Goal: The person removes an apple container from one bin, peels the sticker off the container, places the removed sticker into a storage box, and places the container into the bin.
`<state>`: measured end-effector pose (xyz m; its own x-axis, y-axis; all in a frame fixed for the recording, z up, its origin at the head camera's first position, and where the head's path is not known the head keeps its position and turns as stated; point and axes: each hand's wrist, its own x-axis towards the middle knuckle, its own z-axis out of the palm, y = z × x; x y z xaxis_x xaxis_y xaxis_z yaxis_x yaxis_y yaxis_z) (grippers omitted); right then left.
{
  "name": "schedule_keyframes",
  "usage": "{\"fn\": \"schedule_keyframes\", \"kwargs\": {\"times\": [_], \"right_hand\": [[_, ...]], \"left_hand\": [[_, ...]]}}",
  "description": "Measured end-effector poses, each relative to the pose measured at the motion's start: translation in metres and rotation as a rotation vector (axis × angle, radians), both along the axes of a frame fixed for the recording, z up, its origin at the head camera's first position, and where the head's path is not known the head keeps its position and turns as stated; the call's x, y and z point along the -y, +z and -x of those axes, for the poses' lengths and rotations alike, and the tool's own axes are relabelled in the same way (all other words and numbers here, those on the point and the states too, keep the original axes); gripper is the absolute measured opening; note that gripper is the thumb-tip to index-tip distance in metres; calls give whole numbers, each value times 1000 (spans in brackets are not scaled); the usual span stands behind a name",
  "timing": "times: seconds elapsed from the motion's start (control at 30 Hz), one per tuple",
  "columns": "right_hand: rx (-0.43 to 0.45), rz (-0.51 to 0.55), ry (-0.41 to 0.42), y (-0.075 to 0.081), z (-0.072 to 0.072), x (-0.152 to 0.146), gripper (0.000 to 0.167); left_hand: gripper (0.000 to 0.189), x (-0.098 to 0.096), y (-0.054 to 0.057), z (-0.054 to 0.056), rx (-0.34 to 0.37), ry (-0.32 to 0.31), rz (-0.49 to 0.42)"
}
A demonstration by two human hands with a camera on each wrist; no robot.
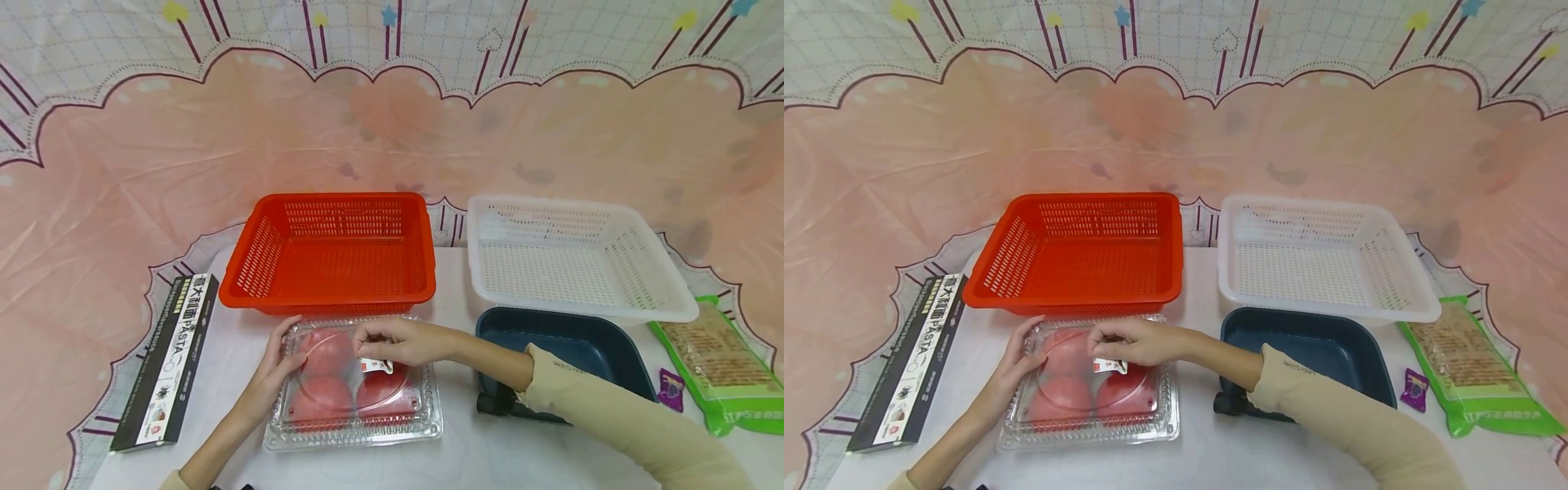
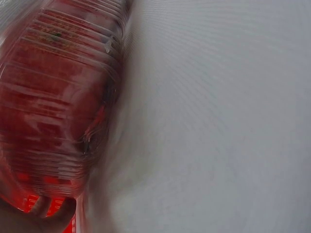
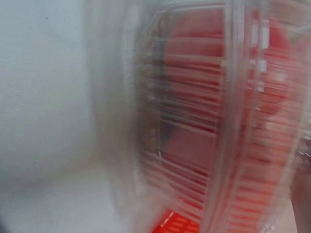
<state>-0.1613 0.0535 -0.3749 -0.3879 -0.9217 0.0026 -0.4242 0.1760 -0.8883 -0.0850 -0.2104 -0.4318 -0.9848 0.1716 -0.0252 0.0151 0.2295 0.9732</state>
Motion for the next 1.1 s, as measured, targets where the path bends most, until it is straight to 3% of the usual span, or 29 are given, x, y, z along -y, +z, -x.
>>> {"fn": "schedule_keyframes", "kwargs": {"times": [0.33, 0.57, 0.87, 1.1], "right_hand": [[-18, -37, -47, 15, -1, -33, 9], [-15, -119, -126, 14, -6, -84, 10], [-32, -170, -175, -7, -5, -170, 11], [-56, -269, -242, -31, -3, -204, 13]], "left_hand": [[56, 0, -1, -1, -16, 1, -8], [58, 0, -1, 0, -7, 0, -5], [58, -1, 1, 0, -4, 1, 5], [57, -1, 1, 0, -15, 1, -5]]}}
